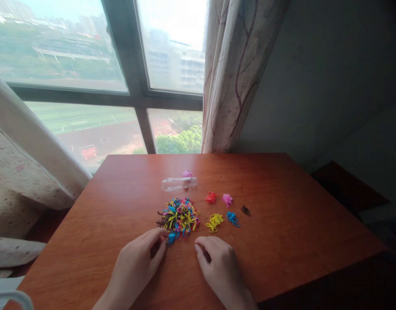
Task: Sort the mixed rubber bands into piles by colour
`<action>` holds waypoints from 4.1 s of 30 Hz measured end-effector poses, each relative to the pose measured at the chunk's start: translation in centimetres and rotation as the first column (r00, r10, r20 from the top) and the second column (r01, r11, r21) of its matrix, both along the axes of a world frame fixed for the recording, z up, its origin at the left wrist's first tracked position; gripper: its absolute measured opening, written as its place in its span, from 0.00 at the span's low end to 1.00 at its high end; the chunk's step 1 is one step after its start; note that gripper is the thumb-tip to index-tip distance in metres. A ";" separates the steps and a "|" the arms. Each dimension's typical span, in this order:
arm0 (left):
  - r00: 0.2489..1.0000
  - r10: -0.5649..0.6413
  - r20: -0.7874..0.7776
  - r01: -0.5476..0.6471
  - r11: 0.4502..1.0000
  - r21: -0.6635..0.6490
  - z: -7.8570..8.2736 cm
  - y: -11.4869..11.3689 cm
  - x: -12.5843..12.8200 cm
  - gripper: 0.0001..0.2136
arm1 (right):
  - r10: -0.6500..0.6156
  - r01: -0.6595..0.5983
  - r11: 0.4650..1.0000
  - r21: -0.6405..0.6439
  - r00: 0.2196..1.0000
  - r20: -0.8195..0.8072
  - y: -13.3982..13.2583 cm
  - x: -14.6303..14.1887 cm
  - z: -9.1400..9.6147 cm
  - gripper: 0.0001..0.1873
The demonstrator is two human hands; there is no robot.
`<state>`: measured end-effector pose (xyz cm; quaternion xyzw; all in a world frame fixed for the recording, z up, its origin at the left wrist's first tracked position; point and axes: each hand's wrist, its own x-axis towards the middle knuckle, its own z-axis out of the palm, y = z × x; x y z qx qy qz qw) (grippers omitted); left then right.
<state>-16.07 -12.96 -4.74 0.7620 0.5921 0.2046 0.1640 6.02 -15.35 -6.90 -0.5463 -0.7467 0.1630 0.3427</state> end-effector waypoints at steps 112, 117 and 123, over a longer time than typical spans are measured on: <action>0.988 -0.147 0.038 0.150 0.985 -0.086 0.3 -1.6 1.3 0.10 | -0.079 0.079 0.997 0.005 0.991 0.110 -0.3 4.5 -0.8 0.14; 0.990 -0.142 -0.018 0.138 0.981 -0.135 0.1 -1.7 2.0 0.08 | -0.011 0.020 0.996 -0.084 0.994 0.111 -0.6 1.3 0.3 0.08; 0.977 -0.164 -0.137 0.143 0.978 -0.150 0.5 -1.4 3.3 0.09 | 0.014 0.002 0.994 -0.112 0.991 0.136 0.0 -0.2 0.8 0.07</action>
